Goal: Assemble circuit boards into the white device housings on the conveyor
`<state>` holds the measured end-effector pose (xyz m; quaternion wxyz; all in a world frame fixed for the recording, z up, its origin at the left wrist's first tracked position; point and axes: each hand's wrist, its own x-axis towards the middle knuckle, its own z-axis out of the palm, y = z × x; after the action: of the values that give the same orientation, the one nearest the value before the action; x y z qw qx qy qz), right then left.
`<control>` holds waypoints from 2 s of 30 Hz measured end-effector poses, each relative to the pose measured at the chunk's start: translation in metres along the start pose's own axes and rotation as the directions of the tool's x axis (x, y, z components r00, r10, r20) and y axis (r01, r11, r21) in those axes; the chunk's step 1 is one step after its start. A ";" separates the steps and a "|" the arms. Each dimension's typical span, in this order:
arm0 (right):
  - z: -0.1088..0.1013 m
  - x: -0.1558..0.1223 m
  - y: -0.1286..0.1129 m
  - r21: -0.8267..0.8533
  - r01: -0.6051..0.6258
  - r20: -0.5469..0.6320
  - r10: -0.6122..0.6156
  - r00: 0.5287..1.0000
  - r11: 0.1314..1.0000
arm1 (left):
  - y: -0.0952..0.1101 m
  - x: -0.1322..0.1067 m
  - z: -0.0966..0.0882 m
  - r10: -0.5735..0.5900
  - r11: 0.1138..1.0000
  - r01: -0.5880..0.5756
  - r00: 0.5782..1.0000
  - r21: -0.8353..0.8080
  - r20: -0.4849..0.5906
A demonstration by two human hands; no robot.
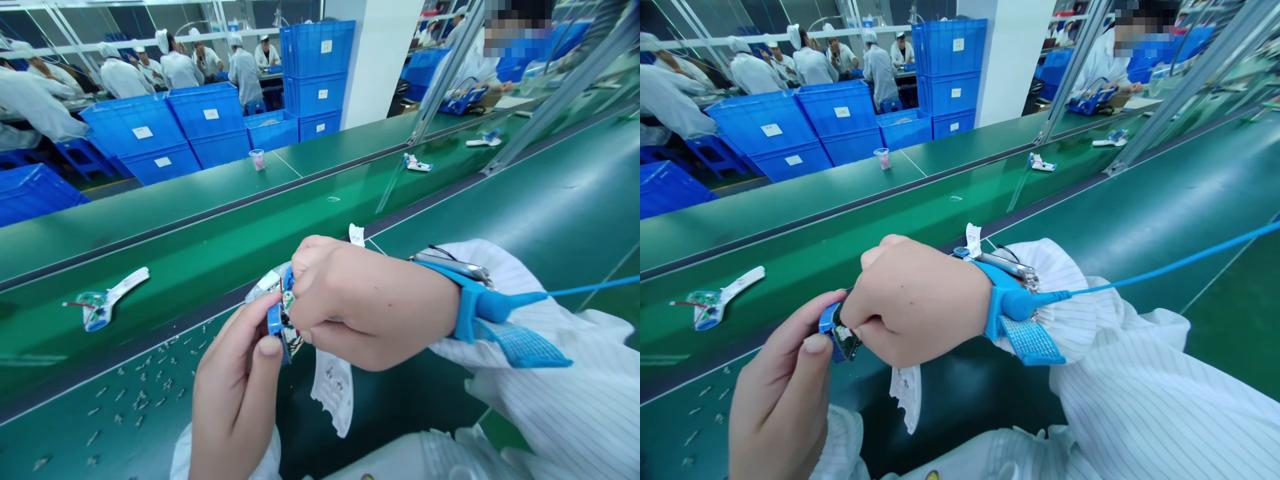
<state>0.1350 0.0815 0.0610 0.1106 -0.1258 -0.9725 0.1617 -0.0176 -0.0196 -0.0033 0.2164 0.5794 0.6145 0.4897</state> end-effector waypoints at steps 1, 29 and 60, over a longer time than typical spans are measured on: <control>0.000 0.001 0.000 0.000 -0.008 0.001 0.008 1.000 1.000 | 0.002 0.000 0.001 -0.008 1.000 0.009 1.000 0.006 -0.018; 0.027 0.003 0.002 0.318 -0.250 -0.023 0.270 0.962 0.915 | 0.000 -0.008 0.028 0.047 0.771 -0.072 0.997 0.632 0.056; 0.027 0.003 0.217 -0.116 -0.868 -0.233 0.836 0.496 0.483 | -0.008 0.007 0.011 -0.062 0.896 -0.103 0.934 0.432 0.352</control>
<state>0.1704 0.2732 -0.0380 0.0710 -0.6147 -0.7817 0.0781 -0.0142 -0.0079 -0.0127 0.1812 0.6990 0.6540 0.2255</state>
